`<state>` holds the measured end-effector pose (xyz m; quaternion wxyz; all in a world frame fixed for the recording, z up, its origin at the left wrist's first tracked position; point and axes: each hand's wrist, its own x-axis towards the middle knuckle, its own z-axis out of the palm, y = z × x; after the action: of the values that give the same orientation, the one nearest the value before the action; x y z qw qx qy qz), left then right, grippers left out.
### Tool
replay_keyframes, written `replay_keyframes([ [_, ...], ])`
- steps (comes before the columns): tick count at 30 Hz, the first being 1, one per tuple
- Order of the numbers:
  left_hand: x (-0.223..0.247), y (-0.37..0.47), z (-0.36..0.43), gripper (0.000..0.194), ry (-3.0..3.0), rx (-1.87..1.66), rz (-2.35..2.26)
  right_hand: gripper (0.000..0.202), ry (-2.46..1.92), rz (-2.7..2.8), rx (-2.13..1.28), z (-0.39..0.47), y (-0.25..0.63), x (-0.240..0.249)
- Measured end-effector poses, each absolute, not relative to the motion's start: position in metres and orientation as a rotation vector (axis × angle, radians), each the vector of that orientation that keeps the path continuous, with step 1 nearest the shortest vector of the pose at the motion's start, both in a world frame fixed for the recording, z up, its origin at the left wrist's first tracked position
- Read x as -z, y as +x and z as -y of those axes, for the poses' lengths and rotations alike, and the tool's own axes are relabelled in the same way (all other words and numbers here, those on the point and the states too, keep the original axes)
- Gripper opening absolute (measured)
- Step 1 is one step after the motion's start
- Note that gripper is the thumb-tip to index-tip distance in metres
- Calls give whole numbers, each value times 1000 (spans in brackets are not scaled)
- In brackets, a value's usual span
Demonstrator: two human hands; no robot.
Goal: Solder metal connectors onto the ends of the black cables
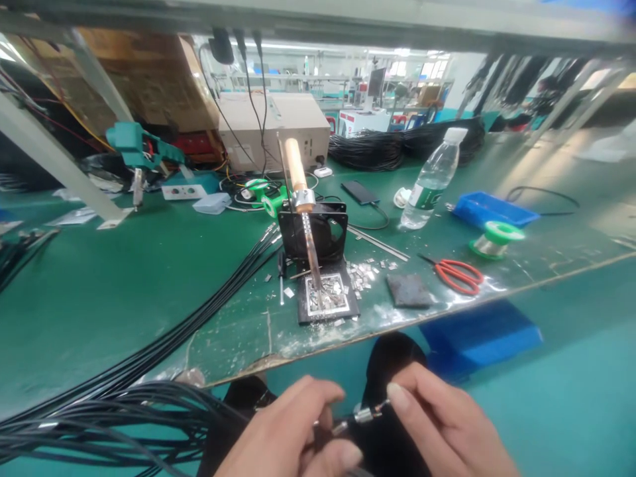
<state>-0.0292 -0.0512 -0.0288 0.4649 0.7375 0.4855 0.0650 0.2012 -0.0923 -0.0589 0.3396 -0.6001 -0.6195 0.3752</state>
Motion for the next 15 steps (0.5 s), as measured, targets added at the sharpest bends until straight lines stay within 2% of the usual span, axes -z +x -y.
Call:
replay_keyframes([
  [2, 26, -16, 48, 45, 1803, -138, -1133, 50, -1565, 1631, -950, 91, 201, 59],
  [5, 27, -1, 45, 17, 1888, -200, -1032, 51, -1593, 1594, -935, 91, 200, 57],
  [15, 25, -5, 44, 21, 1893, -235, -1017, 51, -1540, 1474, -1054, 89, 191, 55],
])
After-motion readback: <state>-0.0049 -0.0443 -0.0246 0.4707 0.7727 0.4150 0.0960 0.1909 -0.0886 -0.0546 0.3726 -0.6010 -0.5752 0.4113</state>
